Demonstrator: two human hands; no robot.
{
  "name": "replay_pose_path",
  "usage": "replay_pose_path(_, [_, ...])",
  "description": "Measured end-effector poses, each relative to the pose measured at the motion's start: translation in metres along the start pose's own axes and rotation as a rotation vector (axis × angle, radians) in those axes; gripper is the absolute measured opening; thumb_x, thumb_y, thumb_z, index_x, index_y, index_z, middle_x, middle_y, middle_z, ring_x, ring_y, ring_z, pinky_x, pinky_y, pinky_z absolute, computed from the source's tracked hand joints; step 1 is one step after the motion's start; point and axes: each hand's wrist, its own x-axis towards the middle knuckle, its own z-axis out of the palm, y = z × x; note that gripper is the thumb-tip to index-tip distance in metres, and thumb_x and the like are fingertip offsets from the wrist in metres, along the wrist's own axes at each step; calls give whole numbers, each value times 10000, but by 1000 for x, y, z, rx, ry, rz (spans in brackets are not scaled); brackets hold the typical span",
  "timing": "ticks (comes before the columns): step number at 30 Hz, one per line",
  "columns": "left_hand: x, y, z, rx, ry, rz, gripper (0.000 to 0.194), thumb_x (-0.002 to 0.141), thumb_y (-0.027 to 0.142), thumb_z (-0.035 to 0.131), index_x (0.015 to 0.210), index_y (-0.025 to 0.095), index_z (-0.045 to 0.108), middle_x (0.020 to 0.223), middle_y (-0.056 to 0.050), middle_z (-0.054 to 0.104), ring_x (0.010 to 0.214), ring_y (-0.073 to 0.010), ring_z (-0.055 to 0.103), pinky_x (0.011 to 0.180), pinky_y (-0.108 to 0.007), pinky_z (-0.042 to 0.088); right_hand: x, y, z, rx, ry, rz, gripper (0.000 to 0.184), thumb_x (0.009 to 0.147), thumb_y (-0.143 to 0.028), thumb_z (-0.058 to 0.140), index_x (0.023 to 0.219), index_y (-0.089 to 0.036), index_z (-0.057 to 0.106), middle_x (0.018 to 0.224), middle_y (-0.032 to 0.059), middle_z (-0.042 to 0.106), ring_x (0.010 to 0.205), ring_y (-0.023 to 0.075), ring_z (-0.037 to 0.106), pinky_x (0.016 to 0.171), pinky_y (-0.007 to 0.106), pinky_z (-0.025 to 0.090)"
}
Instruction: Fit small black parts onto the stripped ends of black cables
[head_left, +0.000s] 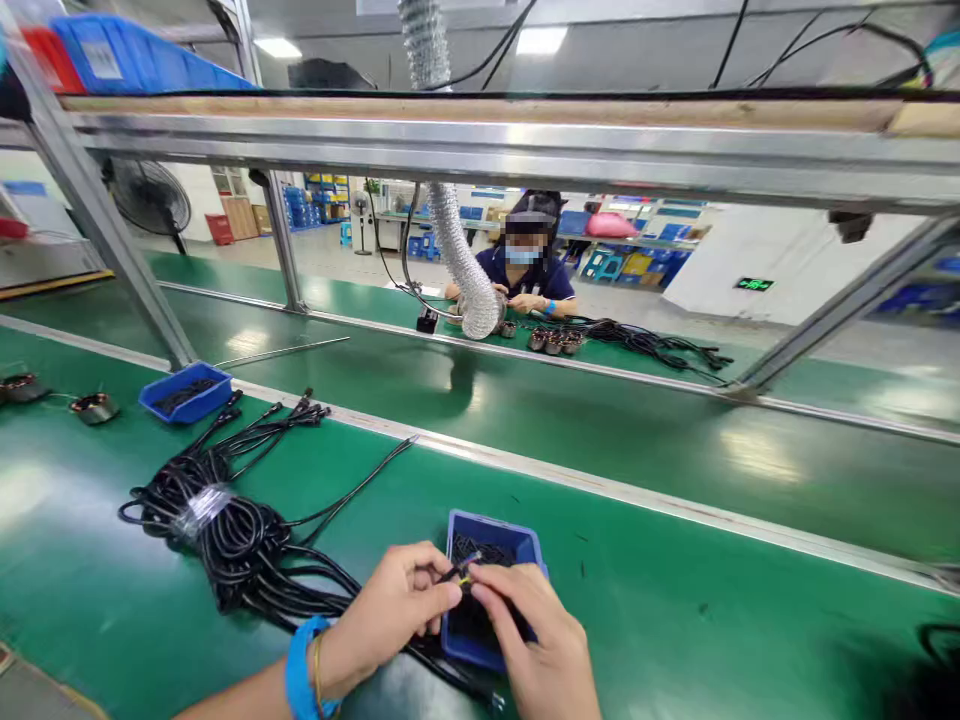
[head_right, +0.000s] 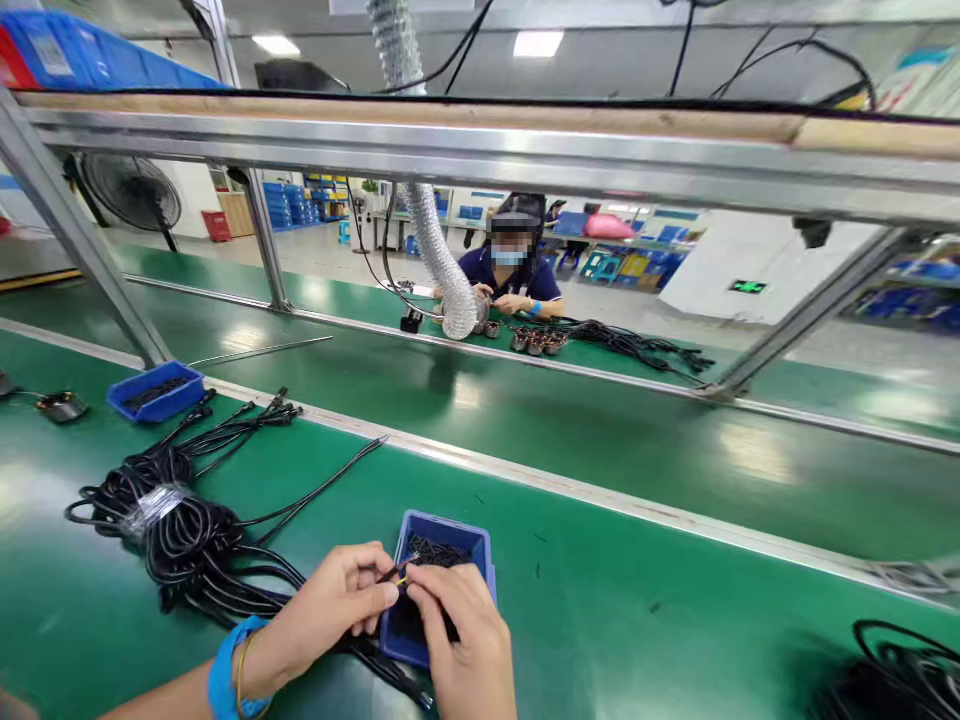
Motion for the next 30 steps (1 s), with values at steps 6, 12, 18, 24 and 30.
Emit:
replay_pose_path(6, [-3, 2, 2, -9, 15, -20, 379, 709, 479, 712, 832, 167, 533, 537, 94, 442, 472, -72, 410, 456, -198, 285, -7, 15, -5, -31, -45, 105, 216, 924, -164, 618, 1080, -265, 727, 1002, 28, 759, 867, 161, 738, 812, 215, 594])
replay_pose_path(12, [-5, 5, 2, 1, -4, -17, 284, 732, 409, 669, 789, 176, 518, 547, 99, 423, 474, -65, 390, 466, -202, 272, -4, 12, -2, 8, -87, 111, 242, 958, -172, 537, 1102, -252, 715, 939, 52, 699, 834, 156, 704, 737, 213, 583])
replay_pose_path(18, [-5, 7, 3, -12, -35, -36, 280, 708, 397, 675, 782, 177, 518, 562, 95, 424, 475, -68, 403, 461, -206, 260, -7, 13, -3, 127, -70, 276, 156, 940, -271, 603, 971, -261, 756, 929, 48, 755, 843, 175, 732, 780, 224, 593])
replay_pose_path(24, [-5, 7, 1, -20, -32, -53, 293, 695, 389, 687, 782, 179, 504, 612, 78, 464, 490, -63, 416, 475, -206, 280, -11, 12, -3, 261, -99, 481, 168, 870, -378, 694, 913, -254, 800, 914, 61, 806, 816, 225, 773, 774, 250, 620])
replay_pose_path(30, [-6, 5, 3, -20, -35, -52, 275, 708, 373, 682, 794, 181, 504, 559, 96, 428, 484, -71, 414, 473, -208, 272, -8, 11, -3, 196, -124, 411, 142, 889, -329, 678, 933, -263, 796, 905, 36, 806, 818, 202, 770, 771, 213, 610])
